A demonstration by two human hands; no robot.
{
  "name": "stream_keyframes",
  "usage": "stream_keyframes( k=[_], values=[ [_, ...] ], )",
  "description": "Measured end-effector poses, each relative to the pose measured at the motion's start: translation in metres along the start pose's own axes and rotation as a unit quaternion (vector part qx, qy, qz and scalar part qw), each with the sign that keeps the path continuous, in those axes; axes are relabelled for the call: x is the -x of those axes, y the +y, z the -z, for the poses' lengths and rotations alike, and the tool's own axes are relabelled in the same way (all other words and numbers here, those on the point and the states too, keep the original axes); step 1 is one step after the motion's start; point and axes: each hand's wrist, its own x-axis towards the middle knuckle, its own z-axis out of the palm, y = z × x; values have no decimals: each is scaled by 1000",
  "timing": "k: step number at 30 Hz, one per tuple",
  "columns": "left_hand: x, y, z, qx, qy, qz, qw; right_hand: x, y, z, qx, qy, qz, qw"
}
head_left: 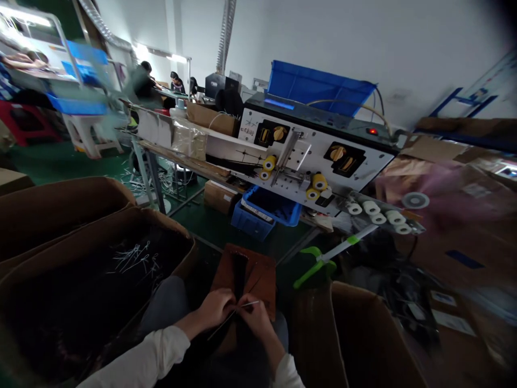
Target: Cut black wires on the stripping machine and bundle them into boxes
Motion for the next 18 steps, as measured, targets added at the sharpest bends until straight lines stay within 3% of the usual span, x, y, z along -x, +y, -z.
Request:
stream_keyframes(
  k=[6, 11, 18],
  values=[
    [-3, -1, -16, 60, 28, 16, 998, 2, -9, 5, 128, 0, 79, 989],
    [-1, -3, -37, 127, 86, 70, 986, 4, -6, -9, 203, 57, 119, 970],
    [-3, -3, -27, 204, 108, 89, 969, 8, 3, -29, 163, 137, 129, 969]
  ],
)
